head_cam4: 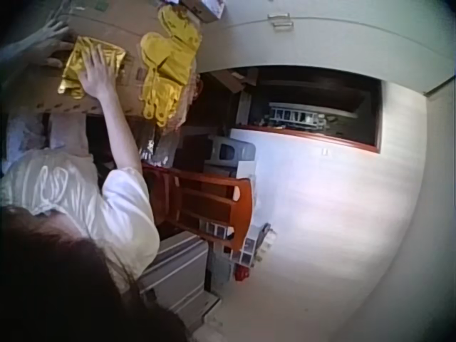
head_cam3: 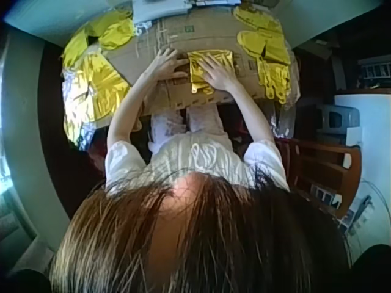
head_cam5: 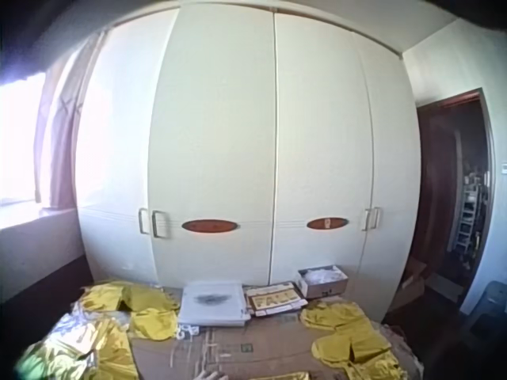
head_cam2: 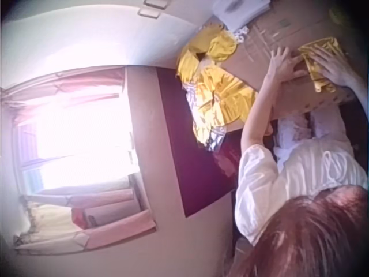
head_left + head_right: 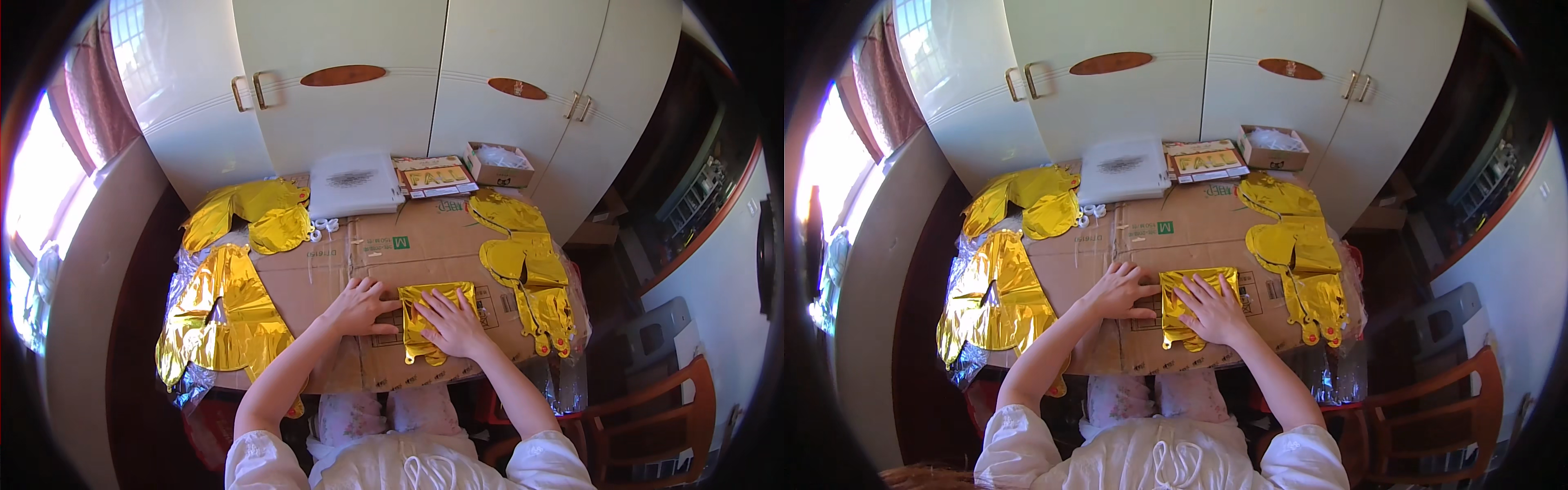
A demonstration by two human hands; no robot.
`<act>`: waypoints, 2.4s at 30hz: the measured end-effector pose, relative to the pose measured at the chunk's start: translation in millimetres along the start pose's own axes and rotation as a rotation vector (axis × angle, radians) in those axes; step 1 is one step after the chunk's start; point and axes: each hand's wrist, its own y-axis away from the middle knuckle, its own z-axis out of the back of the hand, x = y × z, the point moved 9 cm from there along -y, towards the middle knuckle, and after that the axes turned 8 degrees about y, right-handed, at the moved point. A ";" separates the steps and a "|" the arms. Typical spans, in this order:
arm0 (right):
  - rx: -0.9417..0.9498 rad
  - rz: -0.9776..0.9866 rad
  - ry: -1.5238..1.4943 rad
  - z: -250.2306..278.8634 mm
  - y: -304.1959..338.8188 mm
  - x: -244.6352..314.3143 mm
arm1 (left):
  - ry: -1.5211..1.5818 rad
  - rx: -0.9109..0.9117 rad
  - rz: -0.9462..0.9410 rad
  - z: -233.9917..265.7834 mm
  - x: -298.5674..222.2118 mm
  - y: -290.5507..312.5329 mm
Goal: The recorder is folding sheets of gold-colored foil into square shapes on a workspace.
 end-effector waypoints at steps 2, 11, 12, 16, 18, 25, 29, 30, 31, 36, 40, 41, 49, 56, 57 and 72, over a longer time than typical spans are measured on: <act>0.007 0.001 -0.003 1.0 -0.7 1.0 | 0.066 -0.064 0.040 2.7 8.7 1.9; 0.051 -0.025 -0.014 1.0 -0.7 -0.2 | 0.917 -0.224 0.773 -48.2 69.8 -5.1; 0.063 -0.029 -0.012 1.9 -1.1 0.7 | 1.115 -0.230 0.869 -58.0 69.4 -8.7; 0.053 -0.028 -0.021 4.2 -1.6 1.8 | 0.942 -0.038 0.909 -64.8 69.7 -27.9; 0.036 -0.026 -0.019 3.0 0.8 -1.5 | 0.859 -0.033 0.903 -57.3 69.3 -34.2; -0.008 0.005 -0.025 5.7 -0.4 2.1 | 0.818 -0.028 0.941 -56.2 84.7 -37.2; 0.017 -0.003 -0.048 7.3 0.2 1.4 | 1.130 0.057 0.955 -60.2 72.6 -24.2; 0.021 0.001 -0.051 7.0 -0.1 2.6 | 1.153 0.081 0.936 -64.2 72.6 -20.2; 0.029 -0.002 -0.049 6.2 0.9 1.5 | 1.172 0.075 0.927 -63.9 69.3 -20.2; 0.031 0.001 -0.062 5.3 1.0 0.4 | 1.216 0.026 0.912 -67.8 67.8 -20.2; 0.027 0.001 -0.063 2.4 0.5 -1.1 | 1.130 0.008 0.957 -67.1 71.3 -22.3; 0.029 0.001 -0.060 2.2 1.0 -1.5 | 1.115 0.017 0.960 -65.4 71.5 -23.1; 0.015 -0.005 -0.066 4.8 1.7 -1.9 | 0.722 -0.085 0.905 -44.9 67.5 -28.6; -0.034 0.003 -0.092 10.8 2.8 -1.5 | 1.451 -0.295 0.855 -85.3 65.5 -19.3; -0.029 0.004 -0.093 9.6 3.5 -2.7 | 1.533 -0.296 0.852 -86.2 60.2 -20.3; -0.007 0.024 -0.091 4.5 3.2 -0.9 | 1.491 -0.232 1.049 -86.2 55.0 -5.6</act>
